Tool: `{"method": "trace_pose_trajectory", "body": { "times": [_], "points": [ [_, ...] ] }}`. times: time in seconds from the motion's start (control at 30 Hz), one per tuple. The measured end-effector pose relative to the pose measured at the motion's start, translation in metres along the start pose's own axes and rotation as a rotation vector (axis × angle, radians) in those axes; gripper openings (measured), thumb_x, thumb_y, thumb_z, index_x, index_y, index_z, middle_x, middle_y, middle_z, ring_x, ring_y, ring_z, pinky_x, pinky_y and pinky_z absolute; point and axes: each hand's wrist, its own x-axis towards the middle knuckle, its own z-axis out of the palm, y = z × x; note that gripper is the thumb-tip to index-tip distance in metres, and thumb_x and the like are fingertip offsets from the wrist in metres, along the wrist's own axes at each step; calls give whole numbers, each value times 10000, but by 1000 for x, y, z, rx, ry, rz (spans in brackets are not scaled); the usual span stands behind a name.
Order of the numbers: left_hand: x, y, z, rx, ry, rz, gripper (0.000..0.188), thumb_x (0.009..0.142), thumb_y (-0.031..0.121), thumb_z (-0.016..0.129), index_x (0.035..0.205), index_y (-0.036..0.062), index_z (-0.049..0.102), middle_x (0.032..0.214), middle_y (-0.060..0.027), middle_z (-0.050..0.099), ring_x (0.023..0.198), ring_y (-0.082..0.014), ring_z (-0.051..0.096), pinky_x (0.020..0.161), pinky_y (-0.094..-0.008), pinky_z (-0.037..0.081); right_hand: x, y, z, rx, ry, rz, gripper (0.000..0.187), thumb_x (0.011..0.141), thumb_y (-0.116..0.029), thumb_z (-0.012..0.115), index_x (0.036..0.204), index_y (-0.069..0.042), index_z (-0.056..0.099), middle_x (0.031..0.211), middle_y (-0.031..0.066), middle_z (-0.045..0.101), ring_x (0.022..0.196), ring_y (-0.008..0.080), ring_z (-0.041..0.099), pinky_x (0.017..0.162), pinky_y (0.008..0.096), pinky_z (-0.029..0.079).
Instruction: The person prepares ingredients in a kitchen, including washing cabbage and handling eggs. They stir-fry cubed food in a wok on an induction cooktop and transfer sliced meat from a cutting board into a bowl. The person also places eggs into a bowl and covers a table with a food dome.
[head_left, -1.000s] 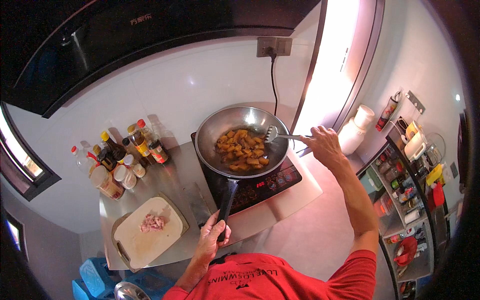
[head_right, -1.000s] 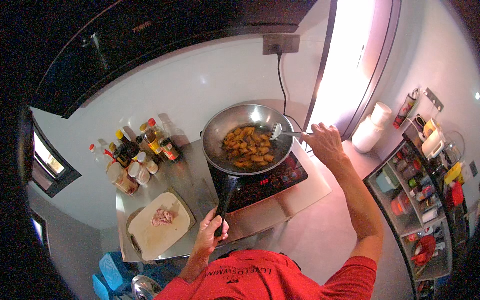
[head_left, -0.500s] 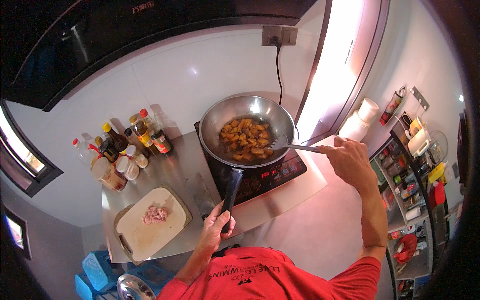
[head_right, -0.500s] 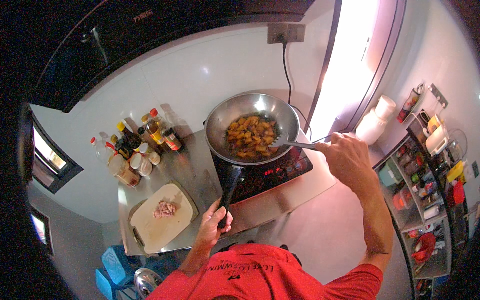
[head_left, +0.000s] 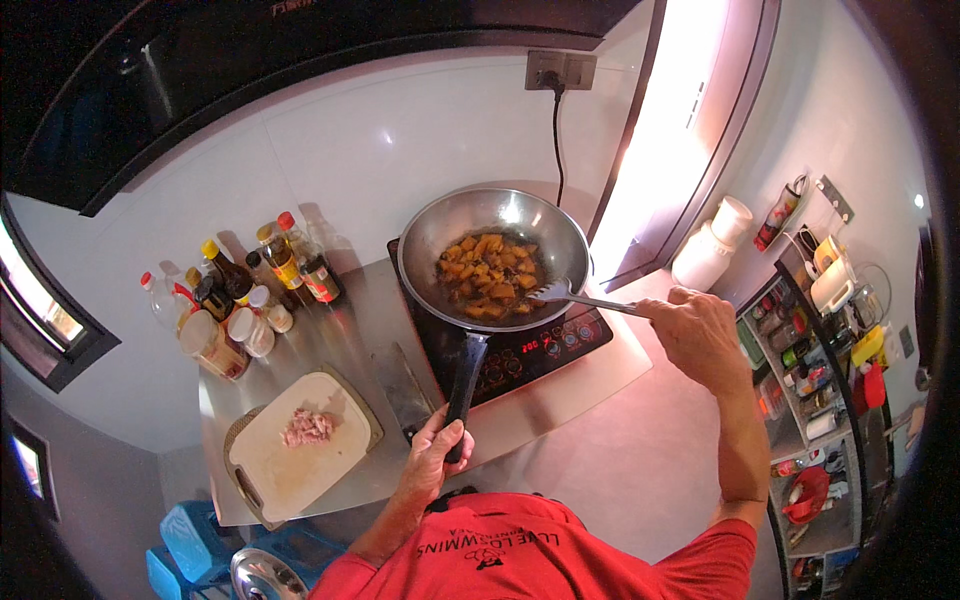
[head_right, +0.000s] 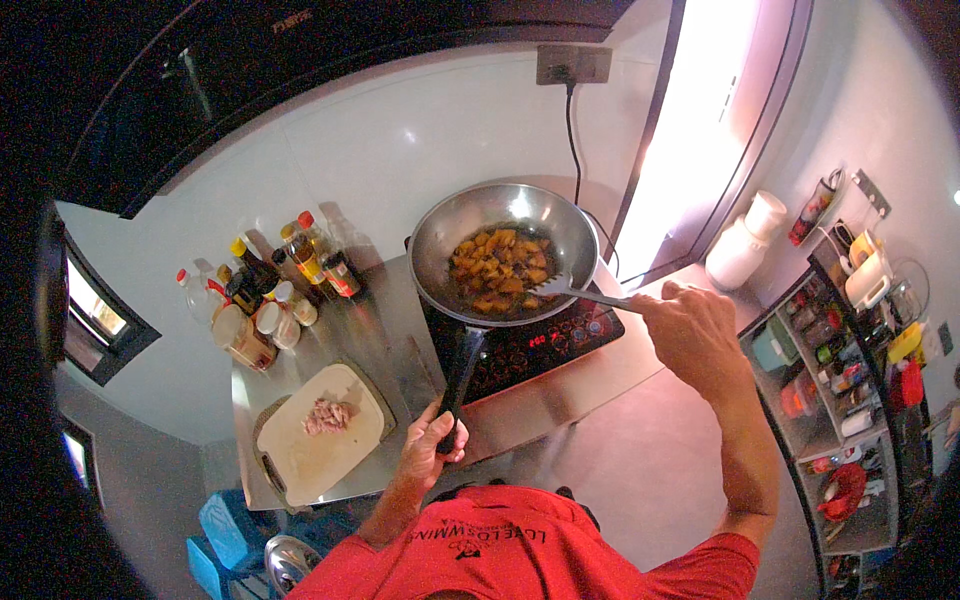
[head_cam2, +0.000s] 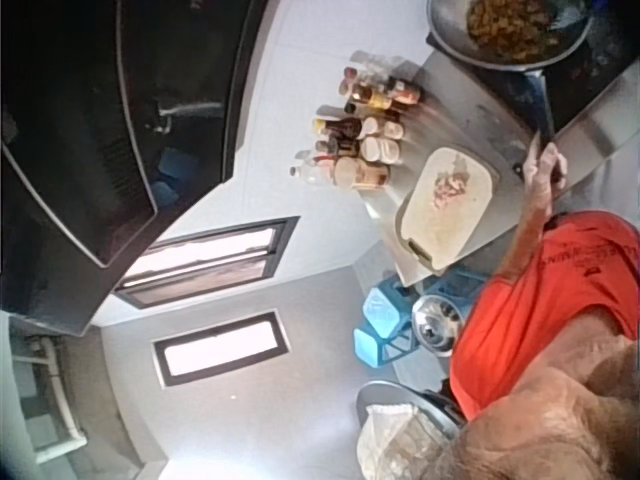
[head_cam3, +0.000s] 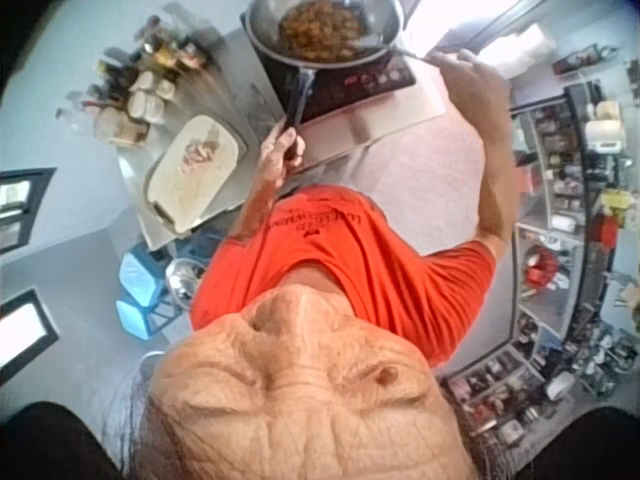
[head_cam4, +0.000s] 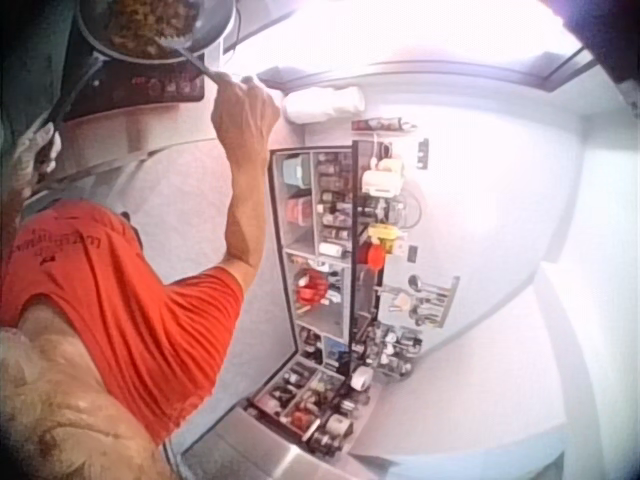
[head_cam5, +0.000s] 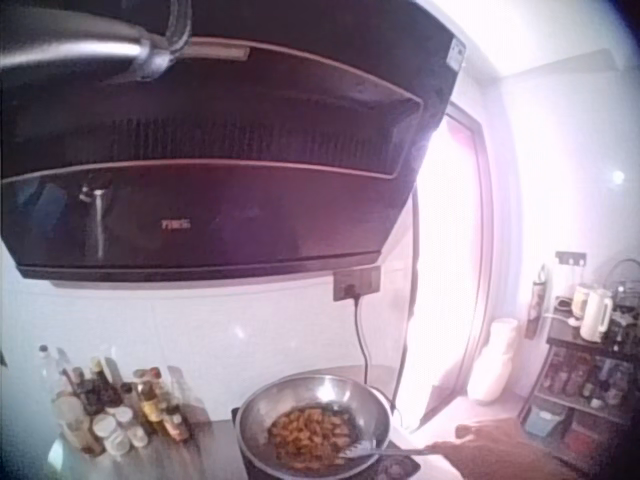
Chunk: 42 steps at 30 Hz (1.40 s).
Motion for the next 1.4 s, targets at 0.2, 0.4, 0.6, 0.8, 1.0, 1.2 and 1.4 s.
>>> {"method": "trace_pose_trajectory", "body": {
  "times": [0.2,0.4,0.6,0.8,1.0,1.2,1.4],
  "points": [
    [3,-2,-1,11,-13,2,428,881,304,550,1226,72,450,660,-47,509,536,-103,451,472,-231,388,-1,-5,8,-65,-12,-51,151,802,-116,521,871,-146,652,675,85,556,627,253,590,521,373,446],
    [3,0,4,26,1,-8,426,882,314,544,1224,73,459,657,-45,511,529,-102,445,476,-234,382,6,-11,27,-57,-66,8,150,784,-100,503,863,-122,628,735,112,591,669,266,616,551,374,484],
    [0,3,4,1,-2,-28,336,898,280,521,1136,55,448,681,-33,521,534,-67,445,461,-183,357,6,-23,11,166,-38,-20,145,781,-142,556,893,-127,648,619,110,593,584,303,589,513,413,439],
    [2,2,2,30,-38,-15,331,901,303,517,1114,58,453,684,-28,525,526,-61,442,448,-176,333,17,-33,45,120,-167,37,176,779,-96,479,901,-115,604,610,126,589,595,329,587,553,438,454],
    [-1,4,-3,58,-33,-47,440,912,298,489,1278,60,430,701,-36,517,573,-96,447,523,-224,380,30,-32,46,164,-77,142,175,796,-106,479,931,-98,592,662,132,604,626,334,593,560,448,454],
    [0,6,0,95,-53,-44,458,914,302,487,1287,45,423,710,-31,520,586,-89,449,525,-224,379,31,-38,76,175,-43,108,139,810,-96,468,914,-70,557,665,141,595,627,336,607,541,440,473],
    [1,5,-2,99,-55,-47,471,910,308,497,1282,28,425,721,-31,526,599,-82,454,523,-219,380,22,-44,67,215,42,88,109,789,-74,490,885,-60,539,672,135,593,617,329,611,520,437,474]
  ]
}}
